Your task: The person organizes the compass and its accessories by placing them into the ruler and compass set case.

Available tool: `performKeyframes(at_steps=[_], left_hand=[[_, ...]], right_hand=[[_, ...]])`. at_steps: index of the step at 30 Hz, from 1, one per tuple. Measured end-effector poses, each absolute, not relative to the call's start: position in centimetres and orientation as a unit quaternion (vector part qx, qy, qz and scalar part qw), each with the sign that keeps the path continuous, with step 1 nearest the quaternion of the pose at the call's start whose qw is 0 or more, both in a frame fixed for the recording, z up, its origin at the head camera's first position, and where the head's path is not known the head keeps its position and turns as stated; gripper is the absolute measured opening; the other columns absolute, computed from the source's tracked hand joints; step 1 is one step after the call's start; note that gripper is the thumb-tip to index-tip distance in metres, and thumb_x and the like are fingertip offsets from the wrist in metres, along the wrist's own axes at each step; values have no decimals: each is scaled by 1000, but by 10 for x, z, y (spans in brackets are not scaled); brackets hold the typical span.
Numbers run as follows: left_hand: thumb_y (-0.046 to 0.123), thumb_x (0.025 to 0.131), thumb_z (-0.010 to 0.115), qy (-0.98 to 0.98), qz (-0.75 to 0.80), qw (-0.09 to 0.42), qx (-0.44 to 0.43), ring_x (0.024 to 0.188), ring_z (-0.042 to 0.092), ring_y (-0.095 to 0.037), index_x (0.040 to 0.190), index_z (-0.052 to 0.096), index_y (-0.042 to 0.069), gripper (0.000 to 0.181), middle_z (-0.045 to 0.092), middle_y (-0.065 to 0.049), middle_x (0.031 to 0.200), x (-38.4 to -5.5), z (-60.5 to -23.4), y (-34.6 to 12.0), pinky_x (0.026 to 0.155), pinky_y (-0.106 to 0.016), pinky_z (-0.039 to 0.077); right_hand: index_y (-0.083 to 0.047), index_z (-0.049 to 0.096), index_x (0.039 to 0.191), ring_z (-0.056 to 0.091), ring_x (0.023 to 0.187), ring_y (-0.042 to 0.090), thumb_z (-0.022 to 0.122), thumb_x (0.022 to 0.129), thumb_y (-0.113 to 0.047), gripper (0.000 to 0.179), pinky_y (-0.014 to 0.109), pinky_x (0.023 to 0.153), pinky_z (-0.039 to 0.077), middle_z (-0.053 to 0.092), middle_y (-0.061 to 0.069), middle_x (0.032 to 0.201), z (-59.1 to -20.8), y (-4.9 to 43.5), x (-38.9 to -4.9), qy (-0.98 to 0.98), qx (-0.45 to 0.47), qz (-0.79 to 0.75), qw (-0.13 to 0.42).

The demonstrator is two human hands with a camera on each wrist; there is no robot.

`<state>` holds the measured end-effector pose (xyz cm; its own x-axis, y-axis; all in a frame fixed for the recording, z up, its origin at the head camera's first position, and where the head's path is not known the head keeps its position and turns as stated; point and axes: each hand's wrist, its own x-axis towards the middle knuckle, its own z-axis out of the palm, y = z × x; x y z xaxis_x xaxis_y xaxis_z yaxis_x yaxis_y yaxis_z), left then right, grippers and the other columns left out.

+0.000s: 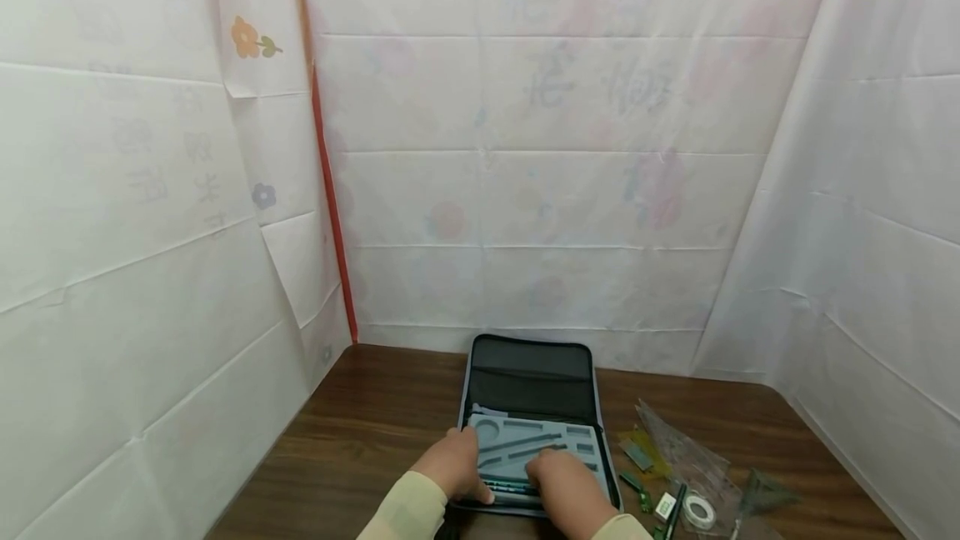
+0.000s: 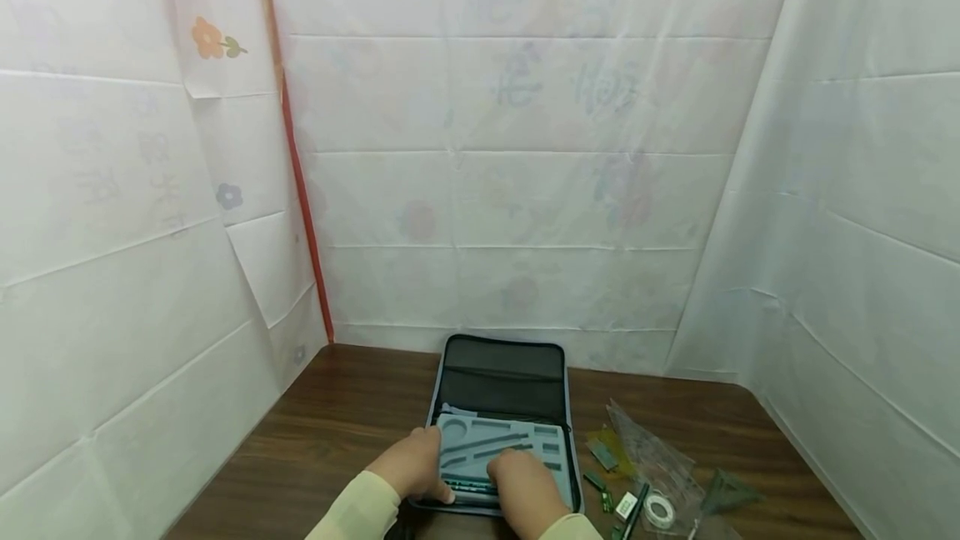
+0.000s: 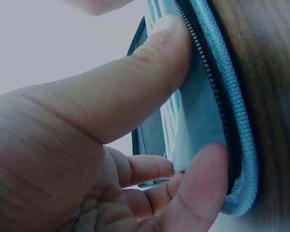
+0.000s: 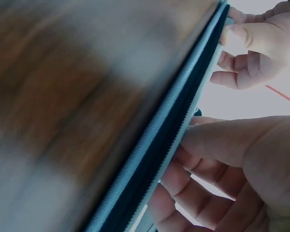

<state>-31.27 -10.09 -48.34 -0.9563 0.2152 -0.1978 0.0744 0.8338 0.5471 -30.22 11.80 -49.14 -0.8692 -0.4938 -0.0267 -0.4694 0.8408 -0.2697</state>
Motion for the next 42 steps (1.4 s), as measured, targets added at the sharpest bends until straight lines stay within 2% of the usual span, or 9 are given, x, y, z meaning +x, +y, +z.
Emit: performKeyframes(at_steps=[5,11,18,21,24,28,35,38,42], left_hand=[[25,72,101,952,273,120,68,85,63,-32,135,55,-8,84,52,-39,139,-313,-486,-99,83,-54,56],[24,72,101,951,278,125,58,87,64,-34,135,55,-7,84,51,-39,142,-315,-486,-98,85,-54,56],[26,72,101,954,267,123,60,109,64,-41,138,54,-8,88,51,-39,144,-313,-487,-99,94,-58,55],[27,73,100,955,264,120,61,114,65,-44,142,52,-8,91,49,-39,146,-312,-486,-100,95,-59,55],[27,73,100,955,264,118,64,117,64,-45,145,50,-9,94,48,-39,147,-312,-485,-100,97,-60,54],[27,74,100,953,268,125,61,124,61,-49,147,49,-9,96,46,-40,150,-312,-484,-99,101,-62,53],[28,73,100,956,258,131,51,121,63,-47,144,51,-7,93,48,-38,149,-314,-487,-98,100,-61,53],[28,74,100,957,256,130,51,121,63,-47,144,51,-6,92,48,-37,148,-314,-487,-98,100,-61,53],[29,73,100,957,254,126,54,122,63,-48,144,51,-6,93,49,-36,147,-315,-487,-97,100,-61,53]], right_hand=[[-17,77,92,66,78,12,73,97,-6,13,36,69,58,67,-4,84,-491,113,-297,965,-237,-93,56],[-14,78,101,69,83,19,76,96,-11,6,39,74,61,69,2,90,-486,107,-289,971,-229,-56,42],[-14,76,115,65,96,21,83,92,-31,30,43,83,57,66,3,106,-487,115,-287,961,-236,-74,121],[-16,73,127,63,100,21,81,94,-32,38,43,84,56,66,2,113,-483,124,-282,954,-234,-112,152],[-20,70,135,64,98,18,79,96,-30,42,42,81,57,67,0,114,-476,137,-277,949,-242,-140,147],[-19,73,128,67,92,15,80,94,-25,35,39,76,57,72,-1,110,-466,166,-273,948,-249,-159,115],[-16,77,112,64,85,13,78,93,-5,22,38,73,55,69,-2,102,-461,234,-280,943,-222,-215,124],[-21,78,107,57,79,3,75,95,-2,23,31,68,51,66,-8,96,-475,270,-288,928,-271,-223,128],[-26,78,99,45,73,-8,75,99,-15,11,24,59,43,60,-15,88,-524,315,-314,890,-395,-210,90]])
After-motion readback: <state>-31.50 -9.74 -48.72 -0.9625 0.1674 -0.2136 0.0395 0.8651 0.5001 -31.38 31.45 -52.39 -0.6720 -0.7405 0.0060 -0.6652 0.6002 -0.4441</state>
